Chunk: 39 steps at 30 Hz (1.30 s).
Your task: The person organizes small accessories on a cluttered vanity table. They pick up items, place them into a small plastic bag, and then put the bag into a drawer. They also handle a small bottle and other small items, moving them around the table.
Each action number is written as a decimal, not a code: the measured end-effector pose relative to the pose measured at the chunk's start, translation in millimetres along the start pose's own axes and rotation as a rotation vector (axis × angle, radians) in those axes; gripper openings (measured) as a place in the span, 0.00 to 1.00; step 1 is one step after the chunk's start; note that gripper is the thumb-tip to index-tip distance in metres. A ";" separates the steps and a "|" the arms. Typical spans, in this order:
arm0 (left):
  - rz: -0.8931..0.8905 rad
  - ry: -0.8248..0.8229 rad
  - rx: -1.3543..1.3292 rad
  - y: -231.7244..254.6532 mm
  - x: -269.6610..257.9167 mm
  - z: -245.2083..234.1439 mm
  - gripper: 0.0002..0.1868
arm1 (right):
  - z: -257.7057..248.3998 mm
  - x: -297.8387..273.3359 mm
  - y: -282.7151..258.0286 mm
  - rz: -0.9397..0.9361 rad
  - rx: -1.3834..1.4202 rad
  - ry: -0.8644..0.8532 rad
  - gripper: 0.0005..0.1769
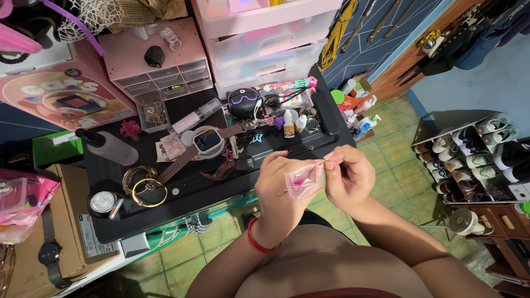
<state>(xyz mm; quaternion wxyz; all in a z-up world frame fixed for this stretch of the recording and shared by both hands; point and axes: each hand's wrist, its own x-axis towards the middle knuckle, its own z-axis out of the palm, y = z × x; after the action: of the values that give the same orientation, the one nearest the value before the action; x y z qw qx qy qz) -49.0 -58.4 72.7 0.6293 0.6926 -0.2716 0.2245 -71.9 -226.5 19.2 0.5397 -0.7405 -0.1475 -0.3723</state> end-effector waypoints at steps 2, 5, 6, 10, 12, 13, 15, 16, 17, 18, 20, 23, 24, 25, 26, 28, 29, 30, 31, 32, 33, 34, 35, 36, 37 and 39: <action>-0.015 -0.021 -0.008 -1.0 0.6 -0.3 0.11 | 0.2 -1.9 1.2 0.070 -0.007 0.013 0.05; -0.064 -0.036 -0.005 -4.3 0.4 -1.5 0.10 | 1.0 0.5 3.1 0.232 0.098 0.064 0.05; -0.084 -0.039 -0.001 -5.8 0.4 -2.2 0.10 | 1.4 3.1 3.3 0.296 0.153 0.085 0.05; -0.088 -0.097 0.171 -17.4 3.6 -5.6 0.12 | 1.0 20.3 -3.0 0.236 -0.015 -0.059 0.04; -0.069 -0.127 0.277 -23.3 3.8 -9.0 0.16 | -0.9 33.1 -8.6 0.108 -0.275 -0.215 0.03; -0.073 -0.144 0.314 -25.6 2.9 -11.2 0.17 | -0.6 40.1 -10.6 0.082 -0.294 -0.291 0.03; -0.079 -0.179 0.389 -30.8 1.9 -15.0 0.19 | 1.0 53.1 -14.0 0.027 -0.330 -0.440 0.04; -0.065 -0.196 0.414 -33.7 1.6 -15.9 0.22 | 3.3 57.0 -15.4 -0.040 -0.364 -0.481 0.04; -0.052 -0.214 0.439 -36.9 1.4 -16.3 0.25 | 6.3 59.5 -15.9 -0.107 -0.398 -0.523 0.05; -0.037 -0.233 0.462 -40.3 1.2 -16.4 0.28 | 7.9 61.4 -15.5 -0.174 -0.433 -0.563 0.06; -0.061 -0.245 0.479 -47.6 0.7 -15.6 0.30 | 7.5 64.3 -10.1 -0.132 -0.451 -0.625 0.10; -0.136 -0.219 0.454 -63.6 4.2 -16.5 0.31 | 0.3 68.5 10.9 0.007 -0.322 -0.528 0.08; -0.167 -0.204 0.437 -69.2 5.8 -18.6 0.31 | -4.2 70.4 20.5 0.065 -0.253 -0.462 0.07; -0.135 -0.182 0.469 -74.1 6.7 -21.8 0.30 | -9.8 73.2 31.0 0.204 -0.268 -0.449 0.07; -0.103 -0.161 0.499 -78.6 7.2 -25.4 0.30 | -16.6 75.7 41.4 0.345 -0.282 -0.434 0.08; -0.095 -0.147 0.522 -84.8 6.7 -30.6 0.28 | -27.0 71.4 56.1 0.488 -0.369 -0.459 0.09; -0.118 -0.154 0.514 -86.9 6.4 -32.5 0.28 | -30.6 68.3 61.5 0.489 -0.443 -0.500 0.09; -0.143 -0.161 0.508 -88.5 5.5 -33.6 0.27 | -32.7 65.1 65.8 0.491 -0.515 -0.543 0.10; -0.124 -0.178 0.497 -89.7 4.5 -34.1 0.25 | -33.7 61.4 68.1 0.515 -0.526 -0.552 0.10; -0.104 -0.194 0.489 -90.6 3.5 -34.9 0.24 | -33.7 57.5 68.7 0.539 -0.535 -0.562 0.10; -0.085 -0.210 0.480 -91.4 2.7 -35.1 0.23 | -33.3 55.6 68.7 0.563 -0.543 -0.572 0.10; -0.050 -0.211 0.503 -92.2 2.1 -35.2 0.23 | -32.7 54.7 68.1 0.549 -0.588 -0.603 0.11; -0.014 -0.213 0.526 -93.2 1.7 -34.6 0.23 | -31.8 54.3 66.8 0.534 -0.633 -0.635 0.11; 0.026 -0.216 0.546 -94.5 2.1 -33.3 0.23 | -30.6 54.6 65.3 0.519 -0.679 -0.662 0.12; 0.022 -0.218 0.562 -95.5 1.7 -32.0 0.24 | -28.4 54.9 64.0 0.491 -0.723 -0.676 0.12; 0.013 -0.221 0.592 -97.7 -0.4 -29.1 0.25 | -24.8 54.9 61.8 0.433 -0.814 -0.705 0.12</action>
<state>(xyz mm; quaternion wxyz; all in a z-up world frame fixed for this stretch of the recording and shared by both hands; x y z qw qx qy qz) 15.9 -23.6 2.3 0.3655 0.8643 -0.2655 0.2211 -6.0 -282.2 19.0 0.1938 -0.9809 -0.0082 -0.0111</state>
